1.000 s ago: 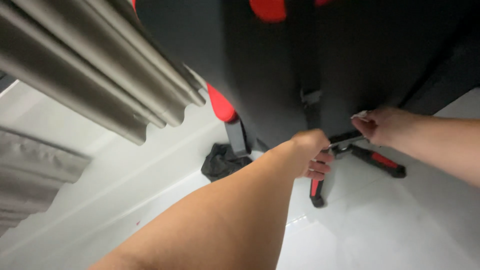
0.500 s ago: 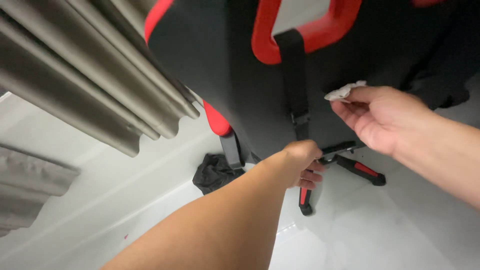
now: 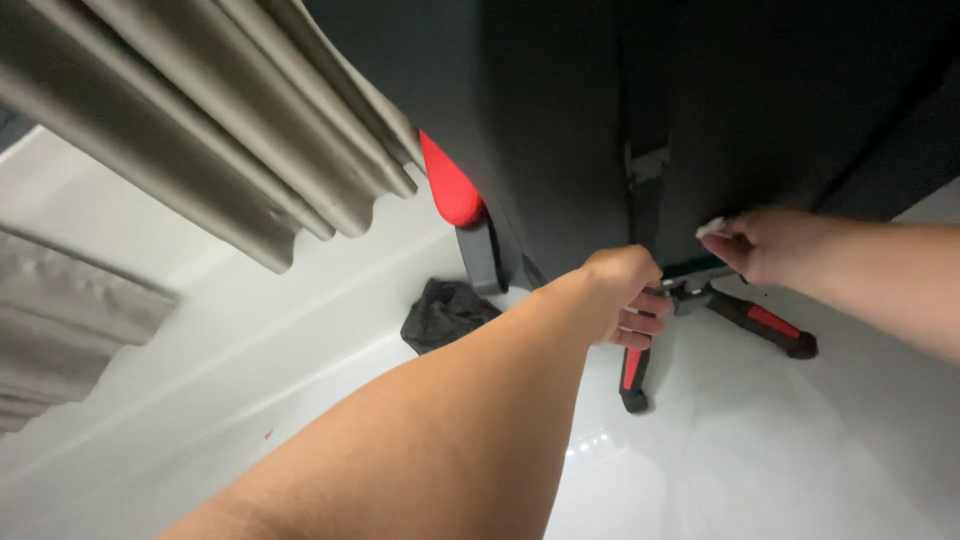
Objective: Wiping down a red and black gaming chair with a wet wipe.
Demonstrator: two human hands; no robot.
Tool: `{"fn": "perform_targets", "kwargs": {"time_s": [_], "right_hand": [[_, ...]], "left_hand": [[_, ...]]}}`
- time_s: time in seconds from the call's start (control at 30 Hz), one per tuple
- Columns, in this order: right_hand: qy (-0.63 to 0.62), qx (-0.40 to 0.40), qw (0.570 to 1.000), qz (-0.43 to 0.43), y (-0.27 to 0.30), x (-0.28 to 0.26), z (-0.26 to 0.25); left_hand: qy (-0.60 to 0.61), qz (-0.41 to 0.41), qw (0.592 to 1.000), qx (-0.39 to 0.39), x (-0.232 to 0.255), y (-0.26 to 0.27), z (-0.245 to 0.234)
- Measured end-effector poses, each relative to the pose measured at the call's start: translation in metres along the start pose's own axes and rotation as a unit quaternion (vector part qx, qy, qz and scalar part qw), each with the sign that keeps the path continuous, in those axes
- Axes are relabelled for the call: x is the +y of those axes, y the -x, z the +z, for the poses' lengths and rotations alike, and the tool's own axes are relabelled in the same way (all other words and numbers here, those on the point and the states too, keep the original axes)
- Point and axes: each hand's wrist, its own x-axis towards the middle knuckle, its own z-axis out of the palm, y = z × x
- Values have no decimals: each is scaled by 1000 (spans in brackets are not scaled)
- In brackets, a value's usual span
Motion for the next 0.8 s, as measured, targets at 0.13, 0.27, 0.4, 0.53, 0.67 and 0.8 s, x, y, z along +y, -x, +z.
{"fn": "perform_targets", "kwargs": {"time_s": [0.13,0.27,0.4,0.53,0.67,0.8], "right_hand": [[10,-16,999,-35,41,-4,6],[23,-96,989,-110,182,-28,45],[-7,-103,984,-143,326,-56,76],[-32,-95,983,-155,393,-78,87],[-20,-76,985,-151,355,-77,80],[-6,-54,994,-95,244,-56,63]], "left_hand": [[12,-3,1000,-10,-13,-8,6],[15,6,1000,-20,4,14,14],[27,17,999,-35,33,54,16],[28,19,999,-42,55,71,14],[28,19,998,-57,63,74,8],[33,14,998,-47,59,70,1]]}}
